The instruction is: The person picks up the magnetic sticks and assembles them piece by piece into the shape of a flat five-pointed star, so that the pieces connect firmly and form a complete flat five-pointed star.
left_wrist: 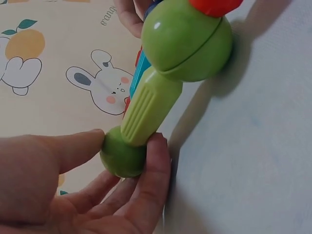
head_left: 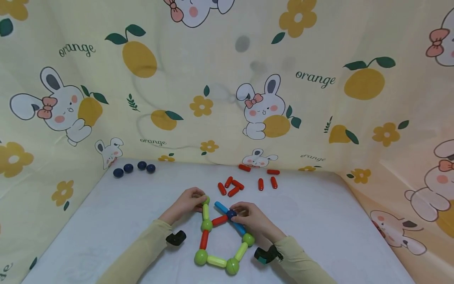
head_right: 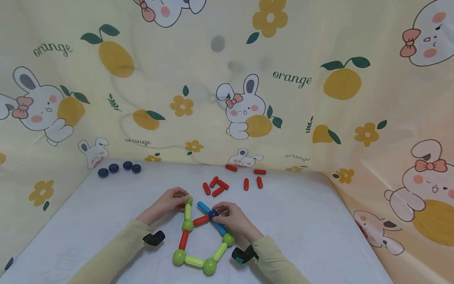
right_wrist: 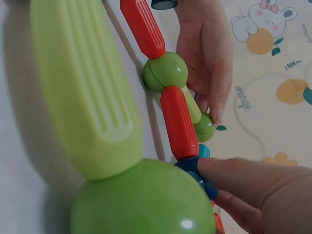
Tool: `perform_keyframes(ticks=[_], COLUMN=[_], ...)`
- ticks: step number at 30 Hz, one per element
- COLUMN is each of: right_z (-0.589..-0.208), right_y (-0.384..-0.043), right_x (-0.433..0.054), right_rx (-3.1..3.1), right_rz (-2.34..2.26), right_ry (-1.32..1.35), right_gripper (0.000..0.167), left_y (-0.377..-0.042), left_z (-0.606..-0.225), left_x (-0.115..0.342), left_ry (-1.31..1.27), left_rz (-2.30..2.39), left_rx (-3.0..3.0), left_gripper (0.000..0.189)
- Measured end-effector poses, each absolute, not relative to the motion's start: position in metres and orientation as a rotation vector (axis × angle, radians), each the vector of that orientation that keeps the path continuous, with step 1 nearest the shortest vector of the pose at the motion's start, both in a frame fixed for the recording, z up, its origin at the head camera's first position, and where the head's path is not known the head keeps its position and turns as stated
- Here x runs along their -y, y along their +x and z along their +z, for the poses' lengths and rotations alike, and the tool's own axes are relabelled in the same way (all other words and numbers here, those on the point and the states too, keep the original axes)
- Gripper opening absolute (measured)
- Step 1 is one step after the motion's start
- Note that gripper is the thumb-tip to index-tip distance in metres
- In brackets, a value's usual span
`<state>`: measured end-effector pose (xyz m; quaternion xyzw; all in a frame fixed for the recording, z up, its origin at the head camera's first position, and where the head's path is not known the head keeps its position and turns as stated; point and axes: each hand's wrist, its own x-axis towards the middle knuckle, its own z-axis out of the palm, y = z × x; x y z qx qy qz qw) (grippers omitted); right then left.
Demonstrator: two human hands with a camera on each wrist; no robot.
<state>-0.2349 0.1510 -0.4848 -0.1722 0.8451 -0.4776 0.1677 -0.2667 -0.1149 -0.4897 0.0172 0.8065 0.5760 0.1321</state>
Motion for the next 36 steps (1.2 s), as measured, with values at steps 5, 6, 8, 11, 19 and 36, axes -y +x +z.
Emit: perform_keyframes(ticks=[5, 6, 8, 11, 19, 36], right_z=[-0.485, -0.486, -0.486, -0.485, -0.484, -0.484], right_y=[-0.237, -0.237, -0.238, -0.238, -0.237, -0.238], right_x=[-0.149, -0.148, -0.148, -0.147, -0.146, -0.147], right_rx=[-2.397, -2.391, -2.381, -2.372, -2.341, -2.327], right_rz=[-1.357, -1.358, -1.362, -1.365, -1.384, -1.380], right_ry=[-0.504, -0.499, -0.502, -0.512, -0.528, -0.512], right_gripper=[0.032, 0.032, 0.032, 0.033, 0.032, 0.030], left_y=[-0.266, -0.265, -0.265, -0.264, -0.263, -0.240], left_z=[-0.488, -0.487, -0.487, -0.486, -0.487, -0.486], left_x=[0.113, 0.113, 0.112, 0.110, 0.107, 0.123], left_ry=[0.067, 0.074, 0.084, 0.096, 0.128, 0.111], left_rz=[1.655, 1.649, 1.642, 1.633, 1.564, 1.669], left_rx=[-2.363, -2.368, -2.373, -2.380, -2.441, -2.236], left_gripper=[0.028, 0.028, 0.027, 0.027, 0.029, 0.052])
